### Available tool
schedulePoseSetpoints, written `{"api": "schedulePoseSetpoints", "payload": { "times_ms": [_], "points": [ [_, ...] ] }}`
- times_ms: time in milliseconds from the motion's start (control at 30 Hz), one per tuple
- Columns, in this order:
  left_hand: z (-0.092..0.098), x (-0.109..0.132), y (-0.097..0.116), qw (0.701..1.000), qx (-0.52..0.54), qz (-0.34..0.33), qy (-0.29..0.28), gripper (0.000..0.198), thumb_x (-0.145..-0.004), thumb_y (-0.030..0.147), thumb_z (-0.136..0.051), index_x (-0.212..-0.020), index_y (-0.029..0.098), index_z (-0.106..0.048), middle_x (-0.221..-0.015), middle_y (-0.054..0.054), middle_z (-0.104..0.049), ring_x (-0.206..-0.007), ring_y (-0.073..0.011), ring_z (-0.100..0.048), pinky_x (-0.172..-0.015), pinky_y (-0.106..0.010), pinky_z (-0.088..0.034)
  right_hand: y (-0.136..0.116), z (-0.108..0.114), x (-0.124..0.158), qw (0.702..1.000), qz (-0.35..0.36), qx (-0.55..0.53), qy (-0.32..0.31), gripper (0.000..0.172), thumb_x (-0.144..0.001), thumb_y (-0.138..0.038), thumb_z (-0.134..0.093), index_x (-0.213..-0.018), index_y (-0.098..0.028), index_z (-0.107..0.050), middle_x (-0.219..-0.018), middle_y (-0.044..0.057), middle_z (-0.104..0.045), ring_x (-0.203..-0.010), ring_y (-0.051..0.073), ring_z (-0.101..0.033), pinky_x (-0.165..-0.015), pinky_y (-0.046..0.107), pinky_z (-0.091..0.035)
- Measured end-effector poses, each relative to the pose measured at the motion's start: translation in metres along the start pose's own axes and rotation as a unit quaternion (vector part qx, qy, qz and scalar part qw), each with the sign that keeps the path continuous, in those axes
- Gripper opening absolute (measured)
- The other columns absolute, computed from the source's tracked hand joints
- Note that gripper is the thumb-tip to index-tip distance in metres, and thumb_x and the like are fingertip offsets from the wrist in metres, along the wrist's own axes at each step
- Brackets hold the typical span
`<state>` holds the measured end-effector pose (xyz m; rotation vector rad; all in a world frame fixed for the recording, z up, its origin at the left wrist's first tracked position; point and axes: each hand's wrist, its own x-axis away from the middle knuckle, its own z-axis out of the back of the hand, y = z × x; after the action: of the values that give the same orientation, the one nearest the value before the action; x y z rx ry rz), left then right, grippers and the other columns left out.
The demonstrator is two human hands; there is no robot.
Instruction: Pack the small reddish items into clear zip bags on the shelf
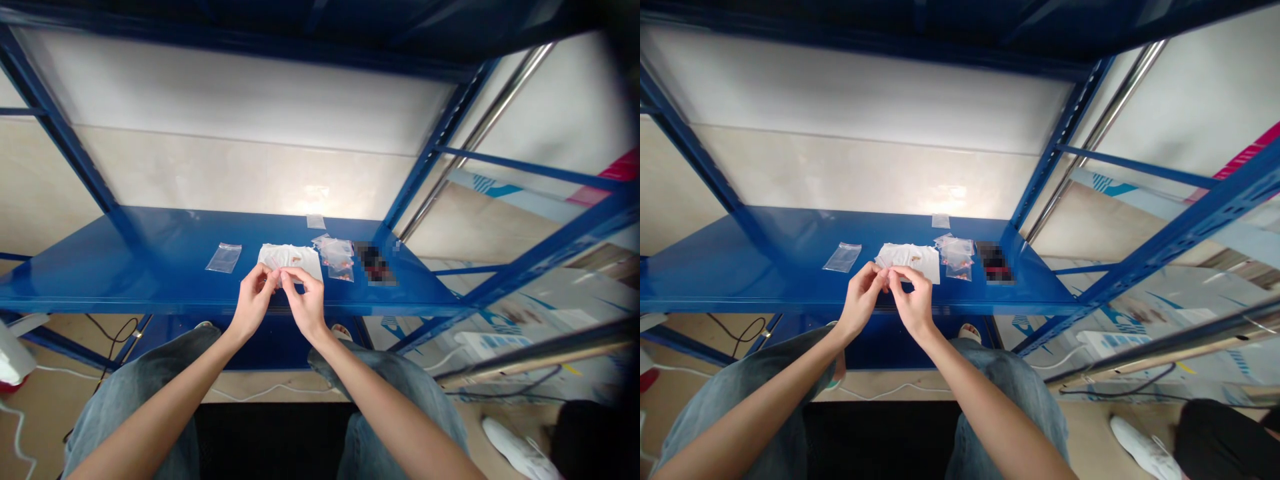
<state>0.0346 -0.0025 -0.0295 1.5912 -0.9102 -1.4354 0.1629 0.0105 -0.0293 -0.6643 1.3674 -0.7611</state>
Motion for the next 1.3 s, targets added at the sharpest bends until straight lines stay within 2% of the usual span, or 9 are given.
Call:
{"api": "schedulePoseSetpoints", "payload": {
  "times_ms": [200,367,467,600,800,967,1167,1300],
  "points": [
    [0.002,-0.003,0.004,1.0,-0.023,-0.021,-0.003,0.025,-0.093,0.045,-0.065,-0.088,0.02,-0.063,-0.089,-0.004,-0.064,-0.086,-0.018,-0.06,-0.077,-0.027,-0.049,0.0,0.0,-0.003,0.999,-0.02,-0.03,-0.004,0.017,-0.094,-0.038,-0.066,-0.094,-0.023,-0.074,-0.094,0.005,-0.076,-0.089,0.022,-0.072,-0.085,0.035,-0.058],
    [0.005,-0.002,0.002,0.998,-0.055,-0.037,-0.006,0.024,-0.096,0.043,-0.06,-0.091,0.02,-0.064,-0.091,-0.005,-0.065,-0.086,-0.0179,-0.06,-0.075,-0.026,-0.049,0.002,0.002,-0.005,1.0,0.012,-0.002,-0.001,0.016,-0.093,-0.037,-0.067,-0.087,-0.024,-0.074,-0.094,0.005,-0.074,-0.096,0.023,-0.068,-0.093,0.04,-0.054],
    [0.005,-0.002,-0.001,0.997,-0.061,-0.036,0.001,0.022,-0.097,0.041,-0.059,-0.091,0.02,-0.063,-0.088,-0.004,-0.063,-0.08,-0.0163,-0.059,-0.071,-0.025,-0.048,0.004,0.003,-0.006,1.0,0.017,0.013,0.013,0.024,-0.093,-0.038,-0.067,-0.074,-0.023,-0.071,-0.081,0.003,-0.069,-0.084,0.021,-0.065,-0.084,0.036,-0.055],
    [0.005,-0.002,-0.003,0.998,-0.052,-0.022,-0.012,0.022,-0.097,0.041,-0.059,-0.09,0.019,-0.063,-0.084,-0.003,-0.064,-0.076,-0.0154,-0.059,-0.069,-0.025,-0.048,0.008,0.002,-0.006,0.998,-0.041,-0.039,-0.017,0.025,-0.093,-0.041,-0.066,-0.08,-0.021,-0.072,-0.074,0.002,-0.069,-0.07,0.018,-0.064,-0.07,0.031,-0.054],
    [0.004,-0.001,-0.002,0.999,-0.047,-0.005,-0.023,0.027,-0.096,0.043,-0.06,-0.098,0.019,-0.071,-0.093,-0.007,-0.071,-0.082,-0.0187,-0.065,-0.071,-0.026,-0.051,0.01,0.001,-0.008,0.99,-0.083,-0.105,-0.039,0.026,-0.088,-0.046,-0.071,-0.09,-0.02,-0.071,-0.088,0.005,-0.074,-0.079,0.02,-0.07,-0.069,0.031,-0.058],
    [0.005,-0.003,-0.002,0.996,-0.082,-0.018,-0.042,0.03,-0.097,0.044,-0.059,-0.103,0.019,-0.075,-0.097,-0.008,-0.075,-0.086,-0.0207,-0.067,-0.069,-0.026,-0.051,0.011,0.005,-0.012,0.989,-0.096,-0.097,-0.063,0.025,-0.088,-0.045,-0.07,-0.088,-0.02,-0.069,-0.083,0.004,-0.072,-0.073,0.018,-0.068,-0.061,0.027,-0.054],
    [0.012,-0.005,0.0,0.979,-0.182,-0.061,-0.071,0.034,-0.101,0.041,-0.051,-0.095,0.018,-0.075,-0.089,-0.006,-0.074,-0.082,-0.0193,-0.066,-0.076,-0.028,-0.049,0.009,0.009,-0.016,0.989,-0.099,-0.052,-0.094,0.018,-0.087,-0.037,-0.068,-0.084,-0.019,-0.065,-0.077,0.002,-0.068,-0.072,0.017,-0.065,-0.064,0.027,-0.052],
    [0.015,-0.005,-0.002,0.965,-0.232,-0.09,-0.082,0.031,-0.102,0.036,-0.048,-0.091,0.018,-0.071,-0.086,-0.004,-0.072,-0.077,-0.0173,-0.064,-0.074,-0.027,-0.046,0.006,0.009,-0.016,0.988,-0.099,-0.038,-0.116,0.014,-0.086,-0.032,-0.065,-0.084,-0.019,-0.065,-0.076,0.002,-0.066,-0.069,0.016,-0.062,-0.063,0.027,-0.047]
  ]
}}
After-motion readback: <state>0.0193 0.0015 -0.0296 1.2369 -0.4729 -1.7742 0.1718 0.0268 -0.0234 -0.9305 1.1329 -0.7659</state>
